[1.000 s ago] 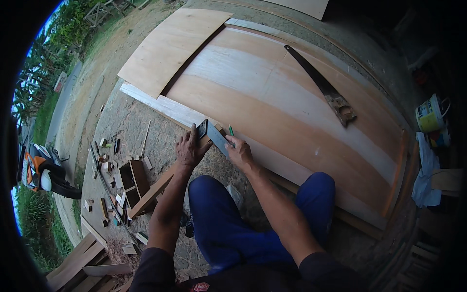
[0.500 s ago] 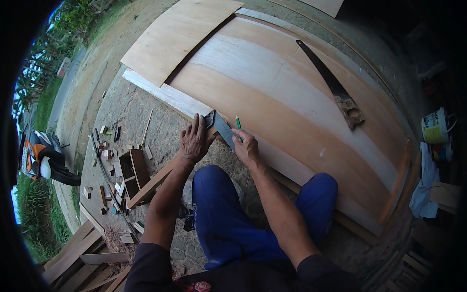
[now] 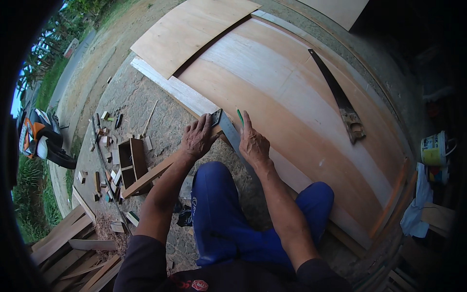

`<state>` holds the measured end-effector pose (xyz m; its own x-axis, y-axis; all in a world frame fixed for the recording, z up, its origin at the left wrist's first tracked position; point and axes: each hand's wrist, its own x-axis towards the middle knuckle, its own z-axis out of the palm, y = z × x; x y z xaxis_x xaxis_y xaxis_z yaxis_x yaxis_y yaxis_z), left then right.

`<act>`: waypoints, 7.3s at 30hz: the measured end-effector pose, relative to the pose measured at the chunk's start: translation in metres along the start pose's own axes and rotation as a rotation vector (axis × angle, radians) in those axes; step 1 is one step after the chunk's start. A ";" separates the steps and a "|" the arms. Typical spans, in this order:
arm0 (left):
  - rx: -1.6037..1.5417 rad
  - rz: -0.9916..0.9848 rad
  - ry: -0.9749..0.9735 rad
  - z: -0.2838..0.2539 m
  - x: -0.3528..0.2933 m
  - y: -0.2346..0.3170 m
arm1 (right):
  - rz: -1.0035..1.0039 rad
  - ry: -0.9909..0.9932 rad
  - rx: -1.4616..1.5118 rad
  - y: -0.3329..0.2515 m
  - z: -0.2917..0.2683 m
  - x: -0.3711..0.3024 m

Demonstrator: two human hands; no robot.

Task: The person hammers nails into a wooden frame using a hammer and metal ruler. They then measure and mark a large plywood sheet with a pencil and square, and cut a wooden plank with a hand saw. The person continues to measure and mark the plank for further assembly.

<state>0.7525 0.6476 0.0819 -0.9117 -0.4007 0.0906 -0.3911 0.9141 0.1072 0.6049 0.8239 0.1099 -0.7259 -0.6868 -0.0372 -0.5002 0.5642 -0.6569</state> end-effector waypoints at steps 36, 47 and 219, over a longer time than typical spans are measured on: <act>-0.092 -0.251 -0.153 0.002 0.007 0.001 | 0.001 0.078 -0.193 0.129 -0.075 0.041; -0.163 -0.280 -0.280 0.023 -0.002 -0.008 | -0.114 0.026 -0.540 0.281 -0.163 -0.016; -0.224 -0.385 -0.245 0.017 0.065 0.039 | -0.204 0.055 0.409 -0.011 -0.070 -0.053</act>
<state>0.6759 0.6580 0.0756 -0.7199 -0.6551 -0.2292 -0.6926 0.6565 0.2990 0.6163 0.8863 0.1718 -0.6615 -0.7334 0.1567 -0.4165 0.1854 -0.8900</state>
